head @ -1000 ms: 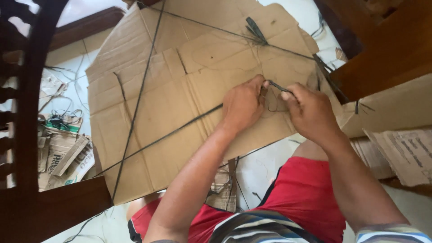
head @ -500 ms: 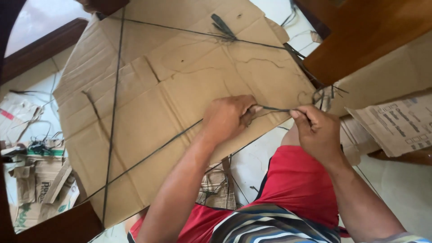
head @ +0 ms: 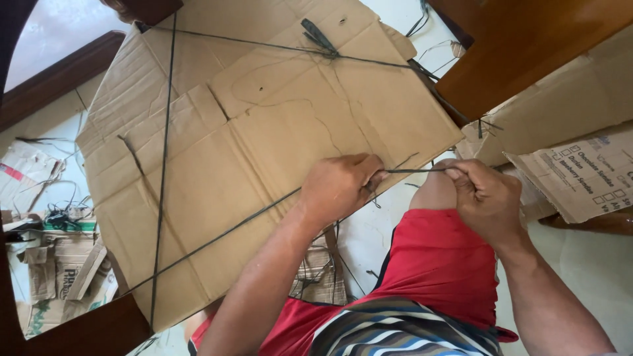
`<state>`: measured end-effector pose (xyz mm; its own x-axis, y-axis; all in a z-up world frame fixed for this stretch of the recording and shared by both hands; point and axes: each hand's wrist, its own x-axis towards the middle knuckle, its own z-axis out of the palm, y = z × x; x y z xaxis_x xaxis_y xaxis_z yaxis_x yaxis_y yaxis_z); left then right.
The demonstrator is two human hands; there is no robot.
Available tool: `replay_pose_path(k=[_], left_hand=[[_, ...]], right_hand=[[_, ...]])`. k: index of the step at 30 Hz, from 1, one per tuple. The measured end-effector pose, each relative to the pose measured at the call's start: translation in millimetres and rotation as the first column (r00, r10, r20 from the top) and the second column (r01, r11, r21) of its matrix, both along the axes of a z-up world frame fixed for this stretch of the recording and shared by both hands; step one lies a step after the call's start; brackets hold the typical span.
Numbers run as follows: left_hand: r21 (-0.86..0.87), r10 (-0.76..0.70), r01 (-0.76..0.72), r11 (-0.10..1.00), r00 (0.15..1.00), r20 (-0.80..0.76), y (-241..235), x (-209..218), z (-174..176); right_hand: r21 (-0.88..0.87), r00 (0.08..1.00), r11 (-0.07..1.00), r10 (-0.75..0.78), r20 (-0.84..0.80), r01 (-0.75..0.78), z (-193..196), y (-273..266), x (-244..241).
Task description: The person sits on the floor and ties a long black cord around a flattened cardboard sheet placed on a table. They wrap the cord multiple times and tie knots to secure it.
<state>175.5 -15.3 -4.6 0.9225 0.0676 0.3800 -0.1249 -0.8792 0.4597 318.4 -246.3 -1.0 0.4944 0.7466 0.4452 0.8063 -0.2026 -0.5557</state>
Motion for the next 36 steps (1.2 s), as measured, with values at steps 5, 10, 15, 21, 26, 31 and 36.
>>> replay_pose_path(k=[5, 10, 15, 21, 26, 31, 36], left_hand=[[-0.017, 0.007, -0.007, 1.000, 0.999, 0.039, -3, -2, 4], [0.054, 0.006, -0.012, 0.998, 0.995, 0.096, -4, -1, -4], [0.177, -0.029, -0.012, 0.984, 0.974, 0.226, -7, 3, -11], [0.210, -0.035, -0.003, 0.978, 0.983, 0.179, -6, 3, -15], [0.303, 0.009, -0.077, 0.950, 0.975, 0.221, -12, 4, -16], [0.314, 0.058, -0.131, 0.940, 0.971, 0.232, -16, 3, -14], [0.301, 0.084, -0.153, 0.941, 0.969, 0.232, -21, 2, -19]], right_hand=[[-0.002, 1.000, 1.000, -0.008, -0.029, 0.008, -6, -2, 1], [-0.021, 0.999, 0.999, -0.031, 0.022, 0.031, -18, -2, 9], [0.014, 0.999, 0.999, -0.030, 0.026, 0.030, -26, 0, 15], [0.012, 0.997, 0.998, -0.055, -0.056, 0.056, -37, 3, 22], [0.002, 0.998, 0.998, -0.064, 0.019, 0.064, -40, -1, 28], [0.036, 0.999, 0.999, -0.034, 0.024, 0.033, -40, -3, 33], [0.015, 0.996, 0.997, -0.069, -0.055, 0.070, -48, -4, 34]])
